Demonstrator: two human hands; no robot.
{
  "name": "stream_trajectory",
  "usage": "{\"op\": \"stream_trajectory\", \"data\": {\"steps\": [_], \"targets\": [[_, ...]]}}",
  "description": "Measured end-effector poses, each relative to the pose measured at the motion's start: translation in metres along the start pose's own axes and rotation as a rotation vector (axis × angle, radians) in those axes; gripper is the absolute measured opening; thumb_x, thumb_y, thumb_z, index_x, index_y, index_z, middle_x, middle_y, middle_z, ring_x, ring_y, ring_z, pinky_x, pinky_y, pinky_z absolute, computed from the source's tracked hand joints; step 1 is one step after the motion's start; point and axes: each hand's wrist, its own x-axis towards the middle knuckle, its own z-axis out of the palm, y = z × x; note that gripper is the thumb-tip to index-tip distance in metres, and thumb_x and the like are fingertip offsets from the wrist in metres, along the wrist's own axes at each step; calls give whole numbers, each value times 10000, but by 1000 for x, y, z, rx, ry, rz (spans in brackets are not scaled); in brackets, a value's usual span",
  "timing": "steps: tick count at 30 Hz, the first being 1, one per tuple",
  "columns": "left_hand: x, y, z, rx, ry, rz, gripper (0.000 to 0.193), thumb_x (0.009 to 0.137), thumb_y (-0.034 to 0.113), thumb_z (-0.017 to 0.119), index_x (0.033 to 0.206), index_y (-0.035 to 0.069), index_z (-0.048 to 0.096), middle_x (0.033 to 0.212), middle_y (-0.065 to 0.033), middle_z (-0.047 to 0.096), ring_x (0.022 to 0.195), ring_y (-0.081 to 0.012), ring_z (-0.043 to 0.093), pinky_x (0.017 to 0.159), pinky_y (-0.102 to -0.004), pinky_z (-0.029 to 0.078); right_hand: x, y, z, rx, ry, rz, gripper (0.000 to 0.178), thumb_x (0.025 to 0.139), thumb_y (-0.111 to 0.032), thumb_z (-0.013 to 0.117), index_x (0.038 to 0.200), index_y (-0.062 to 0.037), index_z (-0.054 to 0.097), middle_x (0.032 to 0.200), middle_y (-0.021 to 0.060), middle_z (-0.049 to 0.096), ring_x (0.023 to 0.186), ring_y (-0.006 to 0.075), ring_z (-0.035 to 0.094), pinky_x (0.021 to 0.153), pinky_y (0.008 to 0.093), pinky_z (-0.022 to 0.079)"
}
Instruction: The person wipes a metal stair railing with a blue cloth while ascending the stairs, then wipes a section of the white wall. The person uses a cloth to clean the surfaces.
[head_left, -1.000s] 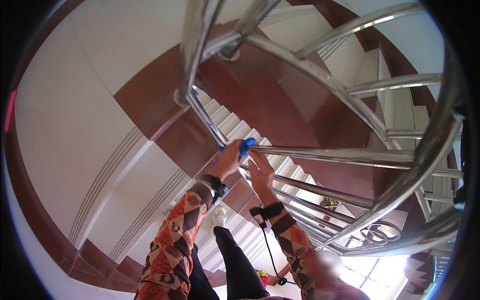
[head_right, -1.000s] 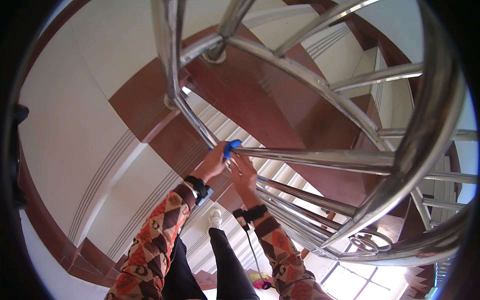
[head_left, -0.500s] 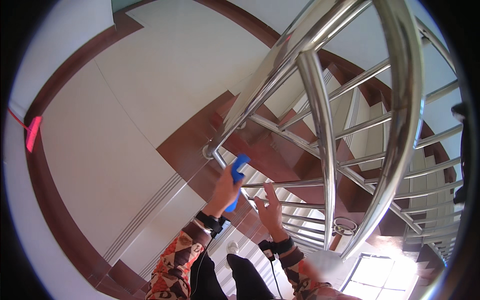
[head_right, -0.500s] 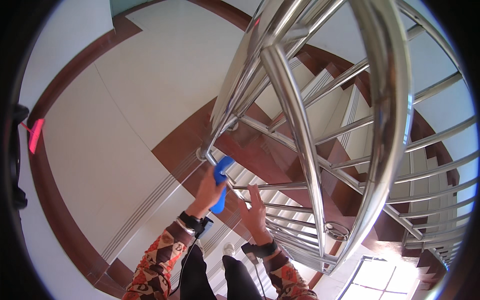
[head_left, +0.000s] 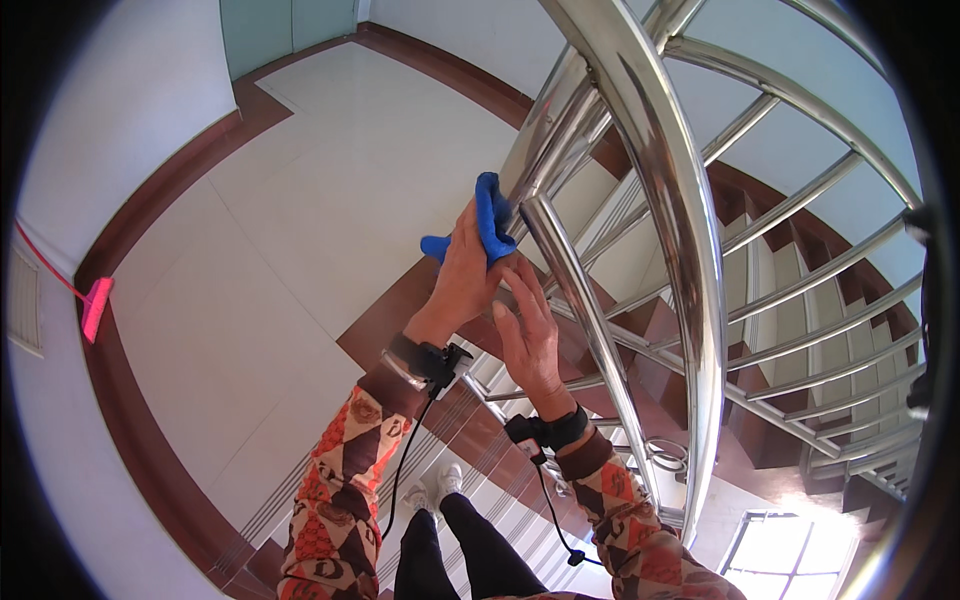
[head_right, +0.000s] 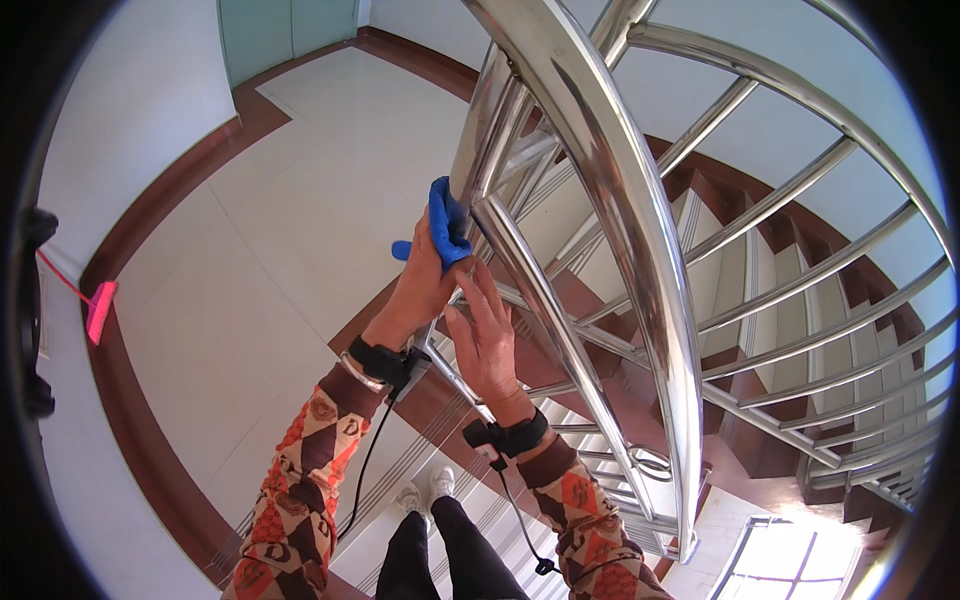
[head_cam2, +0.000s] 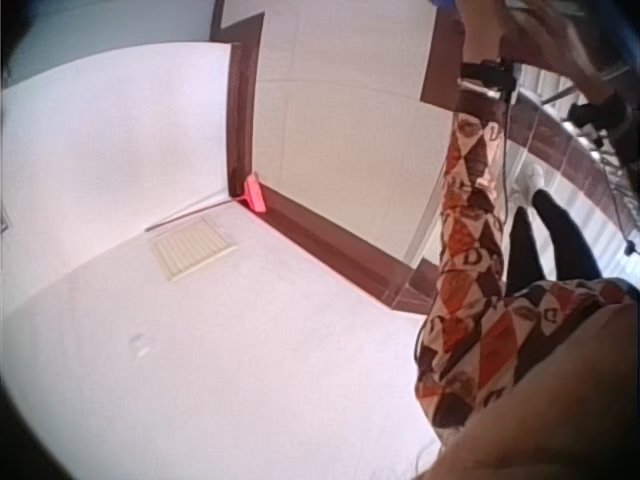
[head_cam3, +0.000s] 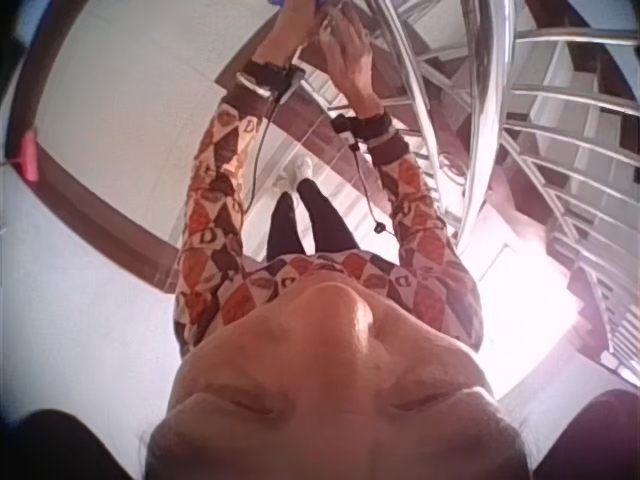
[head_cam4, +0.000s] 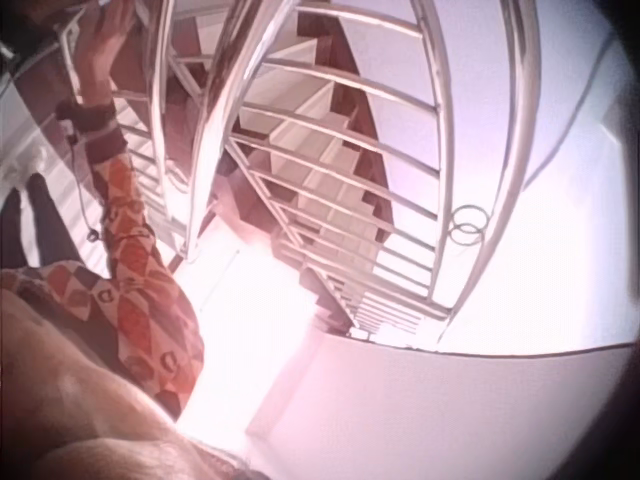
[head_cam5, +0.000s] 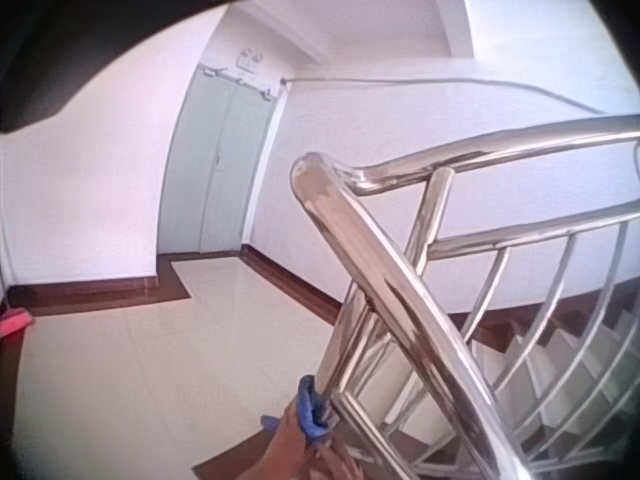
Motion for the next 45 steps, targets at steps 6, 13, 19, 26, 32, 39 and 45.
{"op": "stream_trajectory", "data": {"steps": [6,13,19,26,32,39,45], "targets": [[-24,-71,14,-137,-50,-106,842,876,104,735,1566,36,257,1463,-196,448,1330,-415,459,1110,-459,401,12,42,24,-95,-39,-35,459,994,-155,602,1434,-36,548,1575,257,405,1455,394,413,1160,458,336],[-70,-104,-2,6,-228,-395,744,911,125,743,1522,46,327,1285,-181,587,1201,-323,597,1024,-416,469,-9,84,45,-139,-129,54,456,976,-156,630,1415,-45,568,1590,213,407,1448,377,429,1160,453,326],[-66,-98,-21,98,-245,-398,694,896,162,764,1475,62,396,1280,-161,616,1184,-343,621,1009,-435,480,-8,105,51,-92,-184,53,449,961,-127,642,1400,-50,583,1575,218,427,1423,387,456,1141,458,353],[-66,-97,-30,-159,-298,-356,690,909,179,766,1485,82,397,1273,-121,601,1151,-290,613,995,-396,483,-8,106,64,-51,-61,-89,391,937,-101,647,1328,-87,652,1536,262,454,1354,383,515,1057,445,388],[-88,-104,-26,-55,-307,-375,655,925,178,748,1479,102,406,1276,-114,601,1163,-297,612,987,-396,487,-22,108,71,-16,-16,-82,383,930,-44,633,1312,-71,661,1555,278,416,1383,407,482,1095,442,393],[-88,-112,-7,69,-368,-436,707,879,100,759,1496,129,414,1346,-148,597,1244,-379,567,1012,-446,491,-29,133,64,10,-45,-34,364,956,22,588,1318,5,624,1590,271,353,1449,396,422,1068,409,489],[-99,-119,-7,58,-370,-453,681,879,115,759,1474,121,428,1355,-164,586,1261,-382,561,1013,-451,489,-33,130,68,35,-62,-52,335,954,45,577,1283,23,634,1559,262,383,1367,370,509,976,369,557]]}}
